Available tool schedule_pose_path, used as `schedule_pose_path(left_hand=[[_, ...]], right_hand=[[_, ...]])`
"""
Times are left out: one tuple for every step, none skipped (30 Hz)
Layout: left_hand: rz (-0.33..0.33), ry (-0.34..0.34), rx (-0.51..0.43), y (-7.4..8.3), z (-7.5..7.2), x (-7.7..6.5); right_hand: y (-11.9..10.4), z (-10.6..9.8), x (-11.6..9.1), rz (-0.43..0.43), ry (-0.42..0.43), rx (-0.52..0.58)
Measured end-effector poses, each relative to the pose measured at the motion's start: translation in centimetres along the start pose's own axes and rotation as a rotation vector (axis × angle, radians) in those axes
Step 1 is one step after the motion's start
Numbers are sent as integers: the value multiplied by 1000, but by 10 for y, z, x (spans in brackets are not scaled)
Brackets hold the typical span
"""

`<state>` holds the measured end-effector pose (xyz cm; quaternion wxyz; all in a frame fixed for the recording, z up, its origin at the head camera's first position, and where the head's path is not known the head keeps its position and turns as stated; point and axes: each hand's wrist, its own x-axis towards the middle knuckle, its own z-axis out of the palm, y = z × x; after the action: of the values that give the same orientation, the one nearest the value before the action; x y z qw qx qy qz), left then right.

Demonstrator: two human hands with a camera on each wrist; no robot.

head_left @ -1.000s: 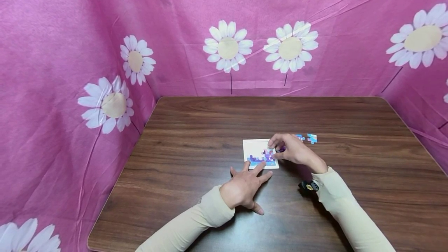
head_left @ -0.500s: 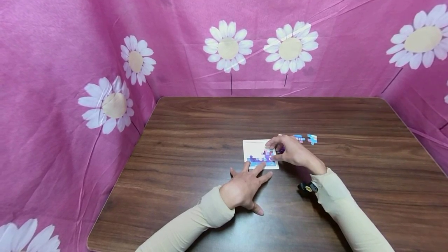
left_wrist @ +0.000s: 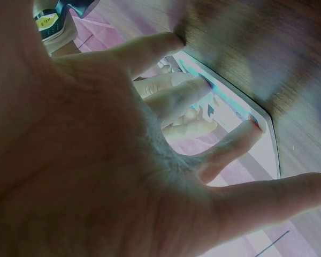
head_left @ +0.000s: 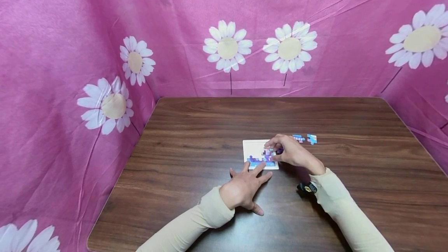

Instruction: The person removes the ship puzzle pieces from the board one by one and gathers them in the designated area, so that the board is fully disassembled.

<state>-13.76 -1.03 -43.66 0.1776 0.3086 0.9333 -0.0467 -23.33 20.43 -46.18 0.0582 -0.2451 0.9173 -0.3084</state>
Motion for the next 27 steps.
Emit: schedule_pose_path(left_hand=[[1,1,-2,0,0,0],[0,2,-2,0,0,0],[0,2,-1,0,0,0],[0,2,0,0,0,0],[0,3,1,0,0,0],[-1,5,4,0,0,0],[-2,6,4,0,0,0],[-3,6,5,1,0,0],[-4,6,5,1,0,0],[-4,7,4,1,0,0],[-4,8,2,1,0,0],[-4,9,2,1,0,0],[-4,10,2,1,0,0],[-3,10,2,1,0,0],[-2,10,2,1,0,0],[-1,11,3,1,0,0],[-1,12,6,1,0,0],[-1,14,9,1,0,0],[-1,15,12,1,0,0],[0,18,13,1,0,0],[-1,20,16,1,0,0],[-1,23,17,1,0,-1],[-1,26,18,1,0,-1],[0,29,19,1,1,-1],[1,30,19,1,1,-1],[2,32,18,1,1,-1],[2,32,15,1,1,-1]], right_hand=[[0,0,0,6,3,4],[0,0,0,12,6,12],[0,0,0,15,8,21],[0,0,-1,19,8,31],[0,1,0,17,6,42],[0,1,0,15,-1,51],[1,1,0,11,-10,58],[1,1,0,7,-20,61],[1,2,1,4,-31,59],[1,2,1,3,-41,56],[1,2,1,1,-50,52],[1,3,1,1,-56,46],[0,3,1,0,-58,40],[0,3,0,-1,-58,39],[0,2,0,-5,-57,43],[0,1,0,-19,-52,49],[1,0,0,-27,-48,60],[1,-1,0,-29,-48,80],[1,-3,-1,-30,-47,106],[3,-5,-1,-27,-46,132],[3,-8,-2,-21,-43,156],[4,-11,-3,-13,-37,175],[5,-13,-4,4,-28,186],[7,-16,-5,17,-21,195],[8,-18,-5,24,-10,200],[9,-21,-6,29,0,201],[10,-22,-7,37,10,208]])
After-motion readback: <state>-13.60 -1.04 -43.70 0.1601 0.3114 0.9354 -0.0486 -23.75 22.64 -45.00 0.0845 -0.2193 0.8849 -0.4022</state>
